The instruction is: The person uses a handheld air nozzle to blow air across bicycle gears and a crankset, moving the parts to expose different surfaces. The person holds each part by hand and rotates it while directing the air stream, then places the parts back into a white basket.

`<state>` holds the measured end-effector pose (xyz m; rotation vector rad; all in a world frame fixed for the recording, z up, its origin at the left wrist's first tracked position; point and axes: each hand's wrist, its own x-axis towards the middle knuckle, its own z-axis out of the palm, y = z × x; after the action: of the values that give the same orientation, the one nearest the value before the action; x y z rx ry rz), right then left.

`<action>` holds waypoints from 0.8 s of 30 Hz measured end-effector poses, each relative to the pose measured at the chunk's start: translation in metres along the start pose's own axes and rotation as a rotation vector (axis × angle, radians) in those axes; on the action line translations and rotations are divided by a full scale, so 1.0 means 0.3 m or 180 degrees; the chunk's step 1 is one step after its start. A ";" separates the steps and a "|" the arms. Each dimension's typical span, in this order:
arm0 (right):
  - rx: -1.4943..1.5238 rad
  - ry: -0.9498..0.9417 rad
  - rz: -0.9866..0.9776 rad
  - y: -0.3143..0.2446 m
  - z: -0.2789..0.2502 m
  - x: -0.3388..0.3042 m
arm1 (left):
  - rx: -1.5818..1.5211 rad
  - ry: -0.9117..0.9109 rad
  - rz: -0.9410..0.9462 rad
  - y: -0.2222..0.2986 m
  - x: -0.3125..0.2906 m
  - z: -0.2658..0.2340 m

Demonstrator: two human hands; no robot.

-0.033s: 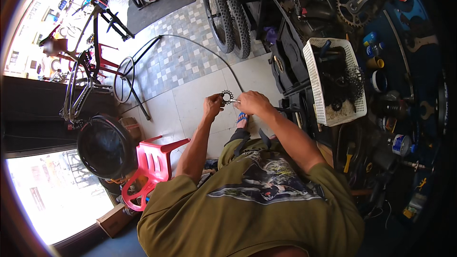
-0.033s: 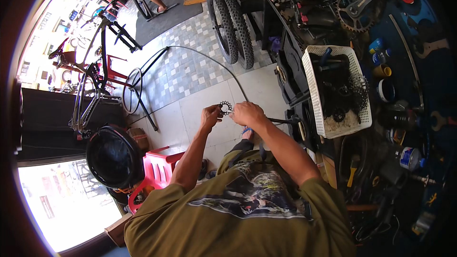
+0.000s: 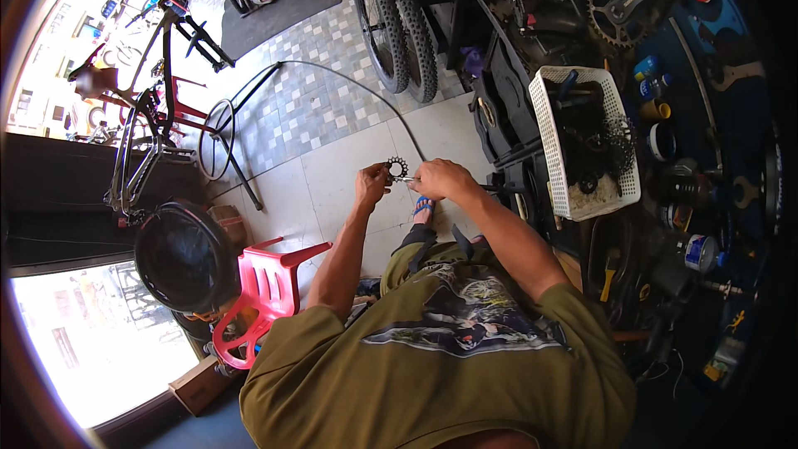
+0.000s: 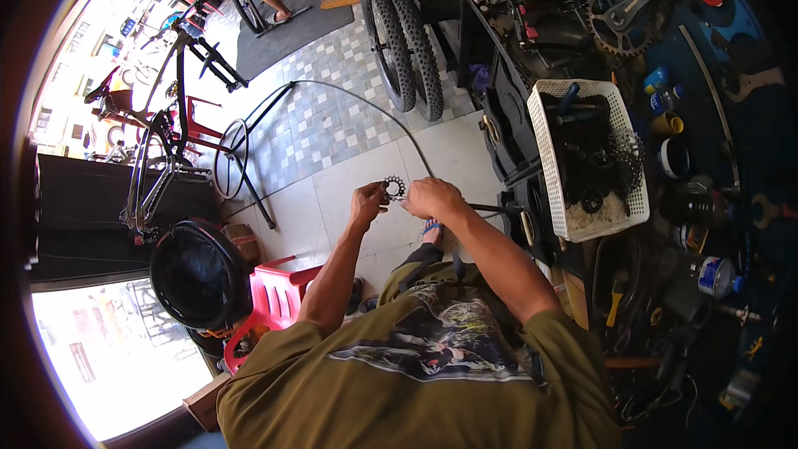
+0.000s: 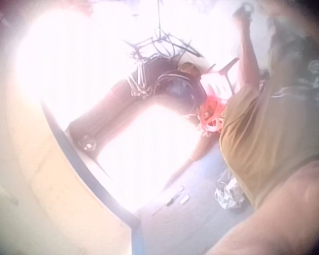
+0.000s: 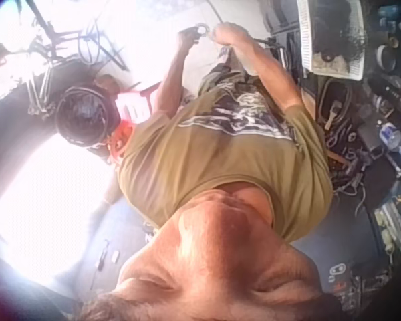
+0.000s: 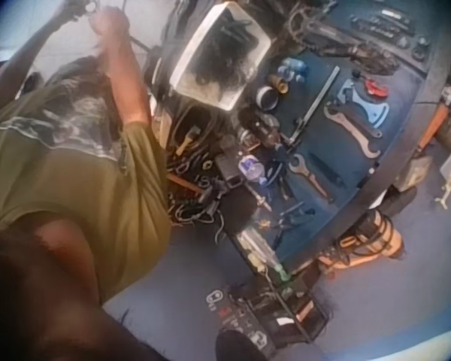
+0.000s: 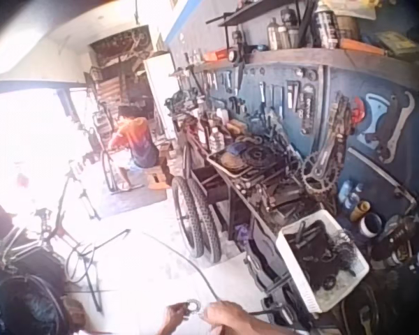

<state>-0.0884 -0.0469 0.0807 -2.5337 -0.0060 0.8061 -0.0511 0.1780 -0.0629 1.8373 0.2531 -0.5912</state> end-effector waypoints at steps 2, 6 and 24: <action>0.0014 0.0002 0.0015 0.010 -0.026 0.020 | 0.0046 -0.0053 0.0114 0.020 0.017 0.013; 0.0097 -0.0073 0.0121 0.005 -0.053 0.037 | 0.0139 -0.0133 0.0262 0.060 0.043 0.011; -0.0100 0.0414 0.0178 0.067 -0.036 -0.018 | 0.0974 -0.0164 0.0661 0.073 0.091 0.092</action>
<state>-0.0897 -0.0702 0.0825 -2.6216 0.0957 0.6657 -0.0255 0.1416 -0.0654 2.1069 -0.0677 -0.5533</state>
